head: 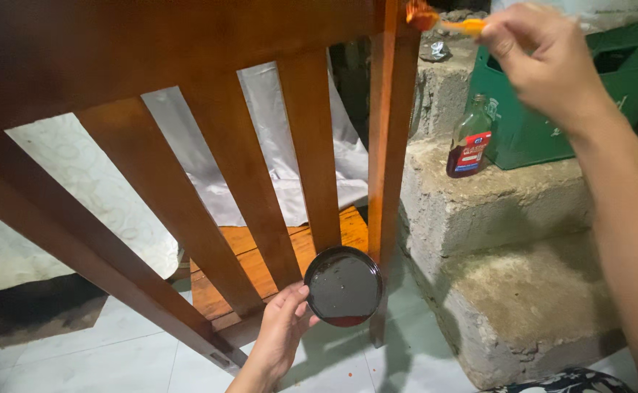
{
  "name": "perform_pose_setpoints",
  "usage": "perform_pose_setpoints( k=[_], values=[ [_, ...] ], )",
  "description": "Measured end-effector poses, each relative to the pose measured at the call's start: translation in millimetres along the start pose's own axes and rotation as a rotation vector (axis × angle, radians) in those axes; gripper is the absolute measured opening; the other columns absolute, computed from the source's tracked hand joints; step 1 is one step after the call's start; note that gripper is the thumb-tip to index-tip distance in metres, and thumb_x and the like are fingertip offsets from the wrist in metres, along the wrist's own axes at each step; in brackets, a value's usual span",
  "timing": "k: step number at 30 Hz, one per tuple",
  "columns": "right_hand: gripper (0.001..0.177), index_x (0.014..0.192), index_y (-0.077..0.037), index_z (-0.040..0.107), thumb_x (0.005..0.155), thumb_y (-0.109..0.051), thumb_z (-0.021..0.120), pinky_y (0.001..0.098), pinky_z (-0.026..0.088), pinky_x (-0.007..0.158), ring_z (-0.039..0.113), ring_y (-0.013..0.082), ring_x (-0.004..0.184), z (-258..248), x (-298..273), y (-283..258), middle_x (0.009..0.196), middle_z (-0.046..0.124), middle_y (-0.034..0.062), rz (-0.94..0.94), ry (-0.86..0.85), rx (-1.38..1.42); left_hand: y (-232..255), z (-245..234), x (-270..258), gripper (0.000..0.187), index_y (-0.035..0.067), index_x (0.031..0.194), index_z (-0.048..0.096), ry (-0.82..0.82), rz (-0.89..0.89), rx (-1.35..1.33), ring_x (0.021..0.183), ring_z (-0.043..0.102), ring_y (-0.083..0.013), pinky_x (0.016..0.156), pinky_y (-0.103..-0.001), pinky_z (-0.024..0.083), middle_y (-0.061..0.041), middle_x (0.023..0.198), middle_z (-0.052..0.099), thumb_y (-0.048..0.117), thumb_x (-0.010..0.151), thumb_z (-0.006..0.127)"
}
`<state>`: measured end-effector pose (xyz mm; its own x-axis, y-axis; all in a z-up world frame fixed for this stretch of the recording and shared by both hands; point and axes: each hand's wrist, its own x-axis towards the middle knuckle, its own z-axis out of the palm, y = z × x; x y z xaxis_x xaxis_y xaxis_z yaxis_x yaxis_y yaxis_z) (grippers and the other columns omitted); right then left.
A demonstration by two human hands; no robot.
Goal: The person paints the backrest of a wooden chair using a toothbrush dipped in a small bowl of dark liquid. They repeatedly apply the liquid to the vertical slats and top rail, occasionally refilling the bowl from a nearby bottle.
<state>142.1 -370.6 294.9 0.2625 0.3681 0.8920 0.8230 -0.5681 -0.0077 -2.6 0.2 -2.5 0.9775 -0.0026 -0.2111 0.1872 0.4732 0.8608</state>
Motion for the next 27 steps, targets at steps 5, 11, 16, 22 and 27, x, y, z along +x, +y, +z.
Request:
perform_pose_setpoints(
  k=[5,11,16,22,27],
  values=[
    [0.025,0.108,-0.006,0.070,0.116,-0.028,0.062,0.0332,0.041,0.083,0.053,0.0176,0.083,8.7,-18.9,21.9,0.087,0.061,0.0029,0.059,-0.059,-0.048,1.9,2.2,-3.5,0.037,0.008,0.117,0.068,0.012,-0.015,0.008,0.076,0.053,-0.0053,0.084,-0.034,0.048,0.010,0.064,0.046,0.031,0.088,0.066],
    [0.025,0.108,-0.008,0.072,0.116,-0.030,0.064,0.0354,0.039,0.090,0.055,0.0202,0.086,10.6,-39.4,37.3,0.088,0.063,0.0021,0.022,-0.076,-0.137,-2.5,2.2,0.7,0.038,0.006,0.118,0.069,0.000,0.001,0.002,0.073,0.050,-0.0056,0.081,-0.034,0.046,0.009,0.064,0.044,0.030,0.089,0.067],
    [0.024,0.108,-0.005,0.069,0.116,-0.027,0.063,0.0318,0.044,0.083,0.058,0.0169,0.085,-4.0,-26.6,23.4,0.089,0.063,0.0041,-0.028,-0.072,-0.042,-4.4,2.4,4.6,0.033,0.009,0.112,0.072,0.035,-0.020,0.026,0.073,0.049,-0.0051,0.082,-0.033,0.048,0.010,0.064,0.041,0.031,0.088,0.066],
    [0.022,0.111,0.003,0.065,0.114,-0.016,0.055,0.0265,0.043,0.071,0.055,0.0126,0.073,-5.6,-7.3,-1.1,0.082,0.060,0.0037,0.001,-0.006,-0.013,-5.3,-0.2,10.4,0.020,0.012,0.091,0.062,0.021,-0.017,0.003,0.078,0.053,-0.0094,0.084,-0.036,0.046,0.008,0.068,0.046,0.031,0.090,0.067],
    [0.024,0.108,-0.001,0.068,0.119,-0.021,0.063,0.0294,0.041,0.070,0.054,0.0163,0.075,3.7,-11.3,1.8,0.082,0.059,0.0045,-0.013,-0.006,-0.069,0.3,5.9,2.5,0.024,0.009,0.101,0.066,-0.031,0.016,-0.016,0.080,0.053,-0.0072,0.084,-0.036,0.046,0.009,0.069,0.047,0.030,0.089,0.066]
  ],
)
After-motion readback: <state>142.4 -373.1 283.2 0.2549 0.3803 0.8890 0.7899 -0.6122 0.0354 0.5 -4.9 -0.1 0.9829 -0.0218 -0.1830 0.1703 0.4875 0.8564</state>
